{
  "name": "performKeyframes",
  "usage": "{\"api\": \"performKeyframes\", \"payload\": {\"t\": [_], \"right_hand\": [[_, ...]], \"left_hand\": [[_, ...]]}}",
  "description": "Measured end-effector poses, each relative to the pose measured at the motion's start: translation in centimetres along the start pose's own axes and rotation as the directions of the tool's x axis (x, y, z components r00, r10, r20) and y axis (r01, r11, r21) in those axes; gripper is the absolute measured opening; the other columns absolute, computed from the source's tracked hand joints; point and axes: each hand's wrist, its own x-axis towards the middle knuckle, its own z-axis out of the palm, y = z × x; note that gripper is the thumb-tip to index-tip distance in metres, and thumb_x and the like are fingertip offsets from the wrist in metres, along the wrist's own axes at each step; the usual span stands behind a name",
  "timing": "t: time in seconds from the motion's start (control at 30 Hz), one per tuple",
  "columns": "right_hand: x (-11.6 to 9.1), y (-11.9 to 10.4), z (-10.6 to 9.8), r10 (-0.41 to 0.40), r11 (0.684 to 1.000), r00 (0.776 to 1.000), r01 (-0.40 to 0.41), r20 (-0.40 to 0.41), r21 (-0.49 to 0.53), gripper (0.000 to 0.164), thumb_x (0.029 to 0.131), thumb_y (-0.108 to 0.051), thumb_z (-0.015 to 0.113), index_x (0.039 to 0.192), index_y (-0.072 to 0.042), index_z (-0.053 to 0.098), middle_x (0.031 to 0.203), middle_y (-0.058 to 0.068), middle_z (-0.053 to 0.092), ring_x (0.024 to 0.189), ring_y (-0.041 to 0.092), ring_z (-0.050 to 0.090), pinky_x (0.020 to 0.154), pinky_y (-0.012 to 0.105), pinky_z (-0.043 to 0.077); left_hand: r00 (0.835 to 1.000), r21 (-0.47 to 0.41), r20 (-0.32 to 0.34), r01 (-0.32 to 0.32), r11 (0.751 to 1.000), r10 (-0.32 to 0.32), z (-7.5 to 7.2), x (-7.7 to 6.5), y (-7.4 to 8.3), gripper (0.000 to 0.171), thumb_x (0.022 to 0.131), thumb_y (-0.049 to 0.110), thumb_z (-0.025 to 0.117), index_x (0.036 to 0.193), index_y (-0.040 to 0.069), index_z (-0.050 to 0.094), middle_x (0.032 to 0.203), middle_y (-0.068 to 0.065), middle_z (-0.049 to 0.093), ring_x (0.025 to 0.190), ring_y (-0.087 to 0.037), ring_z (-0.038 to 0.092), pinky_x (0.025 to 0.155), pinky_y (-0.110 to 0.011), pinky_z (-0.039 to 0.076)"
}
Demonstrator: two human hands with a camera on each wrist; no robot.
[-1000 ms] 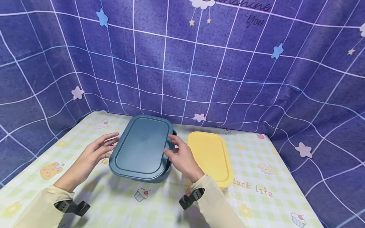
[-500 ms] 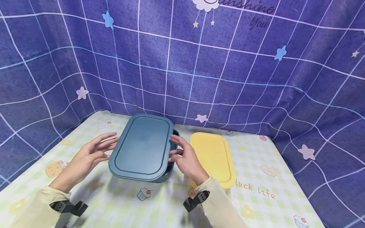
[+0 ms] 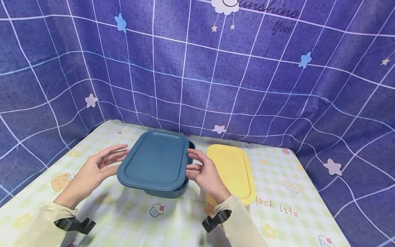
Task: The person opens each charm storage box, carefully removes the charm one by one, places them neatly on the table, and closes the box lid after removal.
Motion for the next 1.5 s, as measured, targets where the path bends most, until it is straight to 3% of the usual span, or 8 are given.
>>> {"api": "performKeyframes", "payload": {"t": [0.3,0.53,0.63,0.77,1.0,1.2,1.33,1.5], "right_hand": [[-0.1,0.4,-0.1,-0.021,0.998,0.999,0.019,-0.035,-0.057,0.063,0.088,0.004,0.066,0.147,-0.010,0.049,0.145,0.022,0.055,0.091,0.016,0.071,0.080,0.035,0.063],[-0.3,0.3,0.1,-0.055,0.997,0.994,0.050,-0.090,-0.058,0.046,0.090,0.004,0.063,0.132,-0.003,0.046,0.139,0.024,0.057,0.076,0.007,0.066,0.066,0.028,0.060],[-0.4,0.4,0.2,-0.080,0.995,0.991,0.073,-0.111,-0.069,0.030,0.092,-0.001,0.066,0.112,0.000,0.044,0.138,0.025,0.058,0.074,0.009,0.067,0.065,0.028,0.060],[-0.3,0.5,0.3,-0.121,0.986,0.987,0.107,-0.103,-0.126,0.025,0.093,-0.007,0.068,0.095,0.000,0.044,0.135,0.026,0.060,0.075,0.012,0.069,0.064,0.028,0.060],[-0.5,0.8,0.0,-0.203,0.967,0.978,0.194,-0.043,-0.166,0.015,0.095,-0.012,0.069,0.101,-0.004,0.057,0.133,0.026,0.061,0.076,0.019,0.071,0.062,0.032,0.060],[-0.7,0.4,0.0,-0.261,0.955,0.965,0.259,0.004,-0.143,0.016,0.099,-0.015,0.064,0.111,-0.005,0.061,0.108,0.027,0.072,0.075,0.007,0.072,0.061,0.027,0.058],[-0.5,0.0,0.1,-0.261,0.954,0.965,0.259,0.002,-0.151,0.014,0.101,-0.011,0.059,0.114,-0.006,0.061,0.083,0.026,0.074,0.068,0.007,0.070,0.060,0.029,0.057],[0.2,-0.4,0.5,-0.259,0.955,0.966,0.255,-0.005,-0.150,0.015,0.103,-0.015,0.056,0.103,-0.002,0.063,0.080,0.025,0.072,0.065,0.007,0.069,0.058,0.032,0.057]], "left_hand": [[0.997,0.056,-0.074,-0.033,0.998,0.037,0.1,-0.1,0.0,0.049,0.099,0.016,0.064,0.146,0.010,0.050,0.134,0.014,0.065,0.114,0.006,0.063,0.089,-0.016,0.056],[0.987,0.109,-0.134,-0.077,0.991,0.092,0.5,-0.2,0.4,0.033,0.099,0.013,0.063,0.131,0.004,0.058,0.117,0.027,0.067,0.108,0.009,0.063,0.082,-0.015,0.056],[0.983,0.145,-0.146,-0.088,0.986,0.109,0.6,-0.2,0.6,0.025,0.099,0.013,0.064,0.122,0.004,0.063,0.116,0.029,0.067,0.106,0.009,0.063,0.081,-0.015,0.055],[0.980,0.191,-0.150,-0.101,0.976,0.130,0.6,-0.3,0.7,0.018,0.098,0.014,0.065,0.115,0.008,0.069,0.121,0.028,0.065,0.106,0.009,0.064,0.081,-0.017,0.056],[0.960,0.237,-0.159,-0.190,0.953,0.231,0.6,-0.3,0.6,0.024,0.095,0.006,0.067,0.118,0.011,0.072,0.124,0.023,0.066,0.113,0.006,0.062,0.091,-0.012,0.052],[0.923,0.189,-0.181,-0.306,0.933,0.339,0.3,-0.3,0.6,0.028,0.090,-0.006,0.067,0.116,0.003,0.072,0.126,0.012,0.067,0.136,-0.004,0.052,0.110,-0.010,0.039],[0.912,0.059,-0.178,-0.366,0.929,0.370,0.3,-0.2,0.8,0.028,0.090,-0.013,0.062,0.117,-0.009,0.067,0.128,-0.001,0.065,0.127,-0.008,0.060,0.108,-0.015,0.046],[0.916,-0.018,-0.185,-0.367,0.930,0.357,0.3,-0.2,1.2,0.031,0.091,-0.014,0.059,0.121,-0.012,0.065,0.122,-0.005,0.064,0.116,-0.010,0.068,0.102,-0.022,0.054]]}}
